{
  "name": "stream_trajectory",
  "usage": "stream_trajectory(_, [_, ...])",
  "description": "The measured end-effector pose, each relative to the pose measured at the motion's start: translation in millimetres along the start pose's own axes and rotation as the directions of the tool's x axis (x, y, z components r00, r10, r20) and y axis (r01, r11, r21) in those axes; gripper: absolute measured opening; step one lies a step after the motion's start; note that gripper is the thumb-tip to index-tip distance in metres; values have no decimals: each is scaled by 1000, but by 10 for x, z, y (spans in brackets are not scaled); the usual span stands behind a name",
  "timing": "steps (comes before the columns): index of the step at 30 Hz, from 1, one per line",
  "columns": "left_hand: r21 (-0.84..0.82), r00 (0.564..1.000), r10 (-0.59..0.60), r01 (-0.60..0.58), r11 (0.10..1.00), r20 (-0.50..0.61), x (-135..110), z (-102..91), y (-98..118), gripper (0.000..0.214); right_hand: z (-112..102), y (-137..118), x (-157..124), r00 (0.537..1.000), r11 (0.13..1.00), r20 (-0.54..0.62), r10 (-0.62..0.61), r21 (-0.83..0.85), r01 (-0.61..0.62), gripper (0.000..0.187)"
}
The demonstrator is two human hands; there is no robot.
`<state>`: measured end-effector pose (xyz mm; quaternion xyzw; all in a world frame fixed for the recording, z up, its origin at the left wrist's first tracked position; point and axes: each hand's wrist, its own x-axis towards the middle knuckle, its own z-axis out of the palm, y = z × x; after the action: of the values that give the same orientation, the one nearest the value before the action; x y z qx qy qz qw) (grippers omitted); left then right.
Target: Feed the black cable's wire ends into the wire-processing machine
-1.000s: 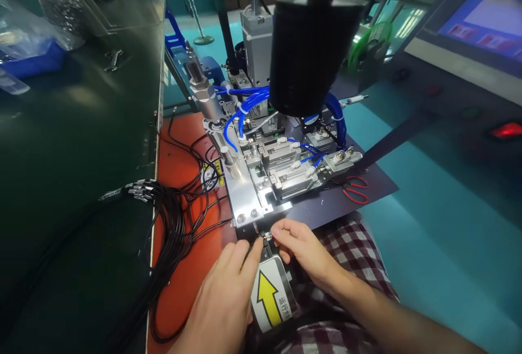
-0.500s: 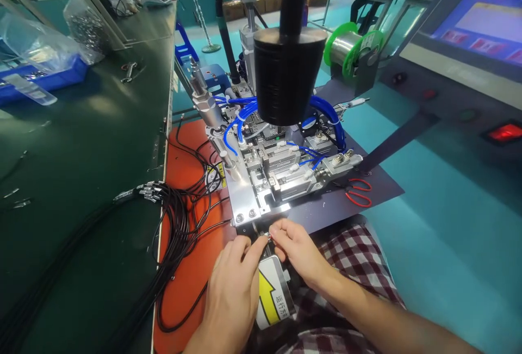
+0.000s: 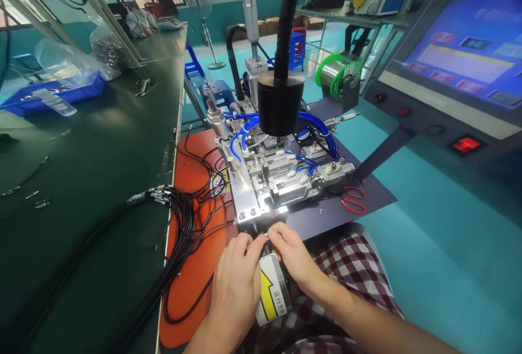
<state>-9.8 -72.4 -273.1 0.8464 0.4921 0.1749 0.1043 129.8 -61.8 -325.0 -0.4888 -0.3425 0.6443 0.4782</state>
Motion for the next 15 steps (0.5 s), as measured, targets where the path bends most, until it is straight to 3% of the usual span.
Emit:
stream_trajectory(2, [-52, 996, 17, -21, 998, -90, -111, -40, -8, 41, 3, 17, -1, 1000, 1000, 9, -8, 5, 8, 40])
stream_trajectory(4, [-3, 986, -21, 21, 1000, -165, -288, -42, -20, 44, 3, 15, 1, 1000, 1000, 22, -9, 9, 9, 40])
stream_trajectory(7, [197, 959, -225, 258, 946, -174, -571, 7, -27, 44, -2, -8, -1, 1000, 1000, 26, -11, 14, 11, 41])
stream_trajectory(9, [292, 937, -316, 347, 891, -149, -688, 42, -31, 43, -5, -28, -10, 1000, 1000, 21, -10, 13, 9, 44])
stream_trajectory(15, [316, 948, -291, 317, 894, -126, -675, 32, -144, 44, 0, -36, -15, 1000, 1000, 23, -9, 8, 9, 47])
